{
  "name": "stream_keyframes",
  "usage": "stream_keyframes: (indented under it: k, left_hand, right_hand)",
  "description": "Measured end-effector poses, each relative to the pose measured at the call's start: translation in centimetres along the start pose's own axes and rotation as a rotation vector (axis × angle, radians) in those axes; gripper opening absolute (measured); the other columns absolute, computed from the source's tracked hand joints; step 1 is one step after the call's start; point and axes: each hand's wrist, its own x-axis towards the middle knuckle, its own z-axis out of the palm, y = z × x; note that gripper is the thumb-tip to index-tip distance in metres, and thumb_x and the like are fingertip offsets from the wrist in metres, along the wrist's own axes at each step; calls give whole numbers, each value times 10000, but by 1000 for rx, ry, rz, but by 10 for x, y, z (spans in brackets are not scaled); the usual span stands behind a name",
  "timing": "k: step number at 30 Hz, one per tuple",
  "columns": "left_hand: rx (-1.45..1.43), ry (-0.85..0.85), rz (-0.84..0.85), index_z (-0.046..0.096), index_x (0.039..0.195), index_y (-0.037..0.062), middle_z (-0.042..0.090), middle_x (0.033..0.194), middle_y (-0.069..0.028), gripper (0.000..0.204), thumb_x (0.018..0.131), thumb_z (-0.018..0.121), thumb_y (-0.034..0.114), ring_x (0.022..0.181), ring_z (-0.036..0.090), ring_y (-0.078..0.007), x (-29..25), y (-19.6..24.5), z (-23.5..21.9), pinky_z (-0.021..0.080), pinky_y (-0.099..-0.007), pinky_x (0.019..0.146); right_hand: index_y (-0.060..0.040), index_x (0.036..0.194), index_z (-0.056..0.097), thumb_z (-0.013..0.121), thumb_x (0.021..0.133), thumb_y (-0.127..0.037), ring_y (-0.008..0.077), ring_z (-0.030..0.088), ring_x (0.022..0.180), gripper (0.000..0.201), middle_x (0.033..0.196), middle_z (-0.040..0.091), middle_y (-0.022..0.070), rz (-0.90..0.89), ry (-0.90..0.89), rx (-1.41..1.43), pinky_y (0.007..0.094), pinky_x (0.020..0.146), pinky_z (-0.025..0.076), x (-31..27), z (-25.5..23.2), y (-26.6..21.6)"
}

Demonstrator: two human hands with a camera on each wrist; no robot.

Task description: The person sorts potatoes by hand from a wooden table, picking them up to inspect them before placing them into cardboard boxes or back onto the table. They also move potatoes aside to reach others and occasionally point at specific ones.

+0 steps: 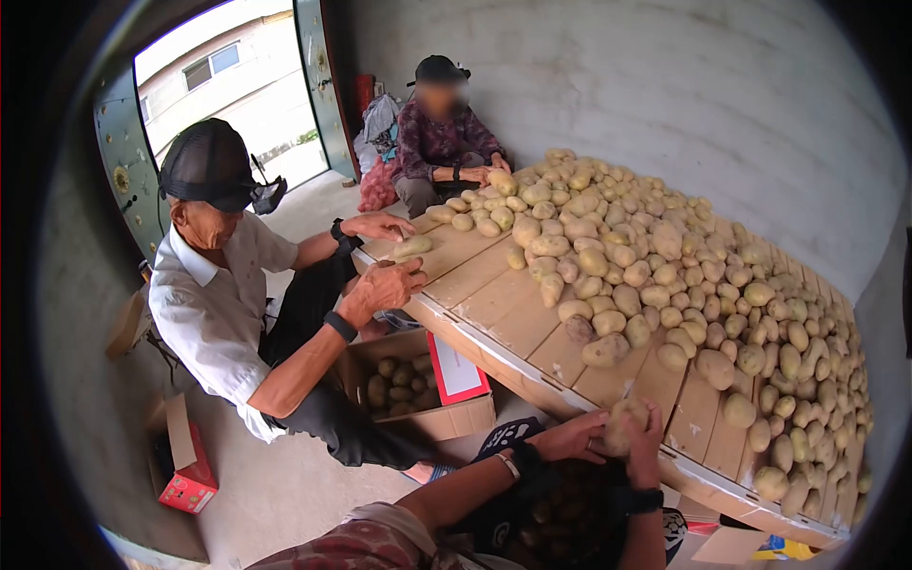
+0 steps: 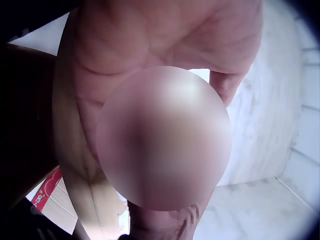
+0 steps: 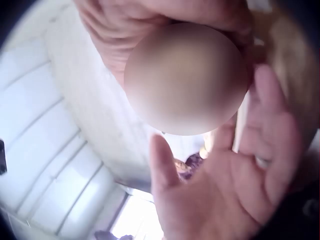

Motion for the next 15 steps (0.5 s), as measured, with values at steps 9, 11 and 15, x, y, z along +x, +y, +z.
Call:
stream_keyframes:
  k: [9, 11, 15]
  left_hand:
    - [104, -26, 6, 230, 1355, 220, 435, 1250, -20, 585, 883, 471, 469, 1088, 487, -170, -5, -3, 10, 488, -329, 770]
    - [83, -23, -10, 263, 1345, 193, 448, 1247, -20, 550, 898, 439, 462, 1101, 486, -172, -2, -5, 11, 480, -331, 793]
    - [-44, -37, -38, 346, 1305, 133, 506, 1204, -52, 537, 915, 358, 501, 1057, 533, -202, 5, -4, 9, 483, -334, 791]
  right_hand:
    - [12, 967, 510, 531, 841, -169, 145, 524, 774, 221, 830, 558, 102, -330, -54, -431, 278, 704, 429, -15, 17, -11]
    - [16, 949, 523, 515, 852, -179, 145, 529, 737, 218, 791, 569, 106, -376, -45, -430, 276, 687, 430, -15, 13, -16]
    - [25, 893, 566, 475, 886, -159, 127, 528, 689, 206, 736, 586, 79, -350, -7, -465, 262, 640, 431, -7, 11, -20]
